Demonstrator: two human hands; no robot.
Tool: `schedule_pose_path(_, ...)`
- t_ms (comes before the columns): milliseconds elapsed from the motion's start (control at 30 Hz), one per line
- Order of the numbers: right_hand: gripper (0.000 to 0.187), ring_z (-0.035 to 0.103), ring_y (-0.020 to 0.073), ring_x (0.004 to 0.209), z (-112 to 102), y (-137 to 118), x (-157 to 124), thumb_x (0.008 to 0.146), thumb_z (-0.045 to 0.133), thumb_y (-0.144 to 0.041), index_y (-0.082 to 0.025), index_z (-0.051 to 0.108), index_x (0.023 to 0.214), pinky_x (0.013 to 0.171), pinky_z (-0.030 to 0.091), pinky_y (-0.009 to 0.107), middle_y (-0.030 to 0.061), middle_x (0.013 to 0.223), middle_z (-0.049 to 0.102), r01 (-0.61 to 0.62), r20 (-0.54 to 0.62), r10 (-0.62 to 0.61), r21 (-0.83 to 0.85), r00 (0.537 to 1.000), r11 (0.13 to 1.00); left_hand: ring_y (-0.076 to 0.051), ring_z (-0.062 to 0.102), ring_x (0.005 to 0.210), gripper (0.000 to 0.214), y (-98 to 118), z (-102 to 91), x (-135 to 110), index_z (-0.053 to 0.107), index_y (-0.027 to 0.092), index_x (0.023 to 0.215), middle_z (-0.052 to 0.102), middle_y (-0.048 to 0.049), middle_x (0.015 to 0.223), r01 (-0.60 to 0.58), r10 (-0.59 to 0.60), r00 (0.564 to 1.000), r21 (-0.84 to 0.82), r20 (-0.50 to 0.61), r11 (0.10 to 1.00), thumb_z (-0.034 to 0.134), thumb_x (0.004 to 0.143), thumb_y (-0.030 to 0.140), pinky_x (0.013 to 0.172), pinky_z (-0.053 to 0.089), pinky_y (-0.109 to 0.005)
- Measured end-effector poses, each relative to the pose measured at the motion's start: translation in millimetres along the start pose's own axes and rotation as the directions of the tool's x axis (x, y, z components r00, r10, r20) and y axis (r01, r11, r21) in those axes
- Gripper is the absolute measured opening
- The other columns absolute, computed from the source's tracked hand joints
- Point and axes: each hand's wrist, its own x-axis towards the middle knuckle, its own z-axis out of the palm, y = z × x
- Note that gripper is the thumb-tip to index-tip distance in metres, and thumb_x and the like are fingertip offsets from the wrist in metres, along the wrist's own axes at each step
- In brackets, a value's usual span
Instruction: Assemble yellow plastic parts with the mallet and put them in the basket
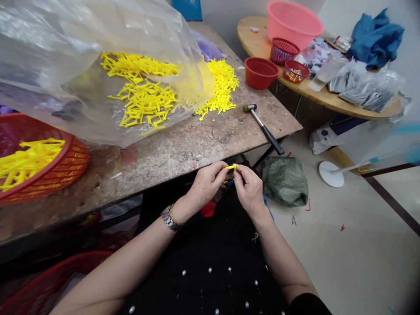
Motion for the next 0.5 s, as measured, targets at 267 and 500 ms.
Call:
schedule_pose_path(267, 0.022, 0.070, 0.0188, 0.092, 2.4, 0.7, -0.9, 0.098, 0.047, -0.020, -0.018, 0.067, 0.105, 0.084, 0.055, 0.032, 0.0084, 0.100, 0.073, 0.001, -0.001, -0.001, -0.019, 1.000, 1.000, -0.010, 0.064, 0.054, 0.022, 2.8, 2.3, -0.4, 0.060, 0.017, 0.087, 0.061, 0.0014, 0.071, 0.084, -0.082, 0.996, -0.064, 0.034, 0.994, 0.048, 0.096, 0.034, 0.053, 0.051, -0.019)
schedule_pose_path(500, 0.024, 0.068, 0.0202, 0.084, 2.8, 1.4, -2.8, 0.097, 0.043, -0.018, -0.018, 0.066, 0.102, 0.078, 0.054, 0.034, 0.0091, 0.093, 0.072, 0.043, 0.026, -0.041, -0.103, 0.999, 0.994, -0.011, 0.062, 0.050, 0.022, 1.5, 2.7, 2.4, 0.060, 0.018, 0.088, 0.062, 0.0016, 0.068, 0.129, -0.128, 0.990, -0.016, 0.060, 0.991, 0.046, 0.094, 0.034, 0.049, 0.048, -0.019)
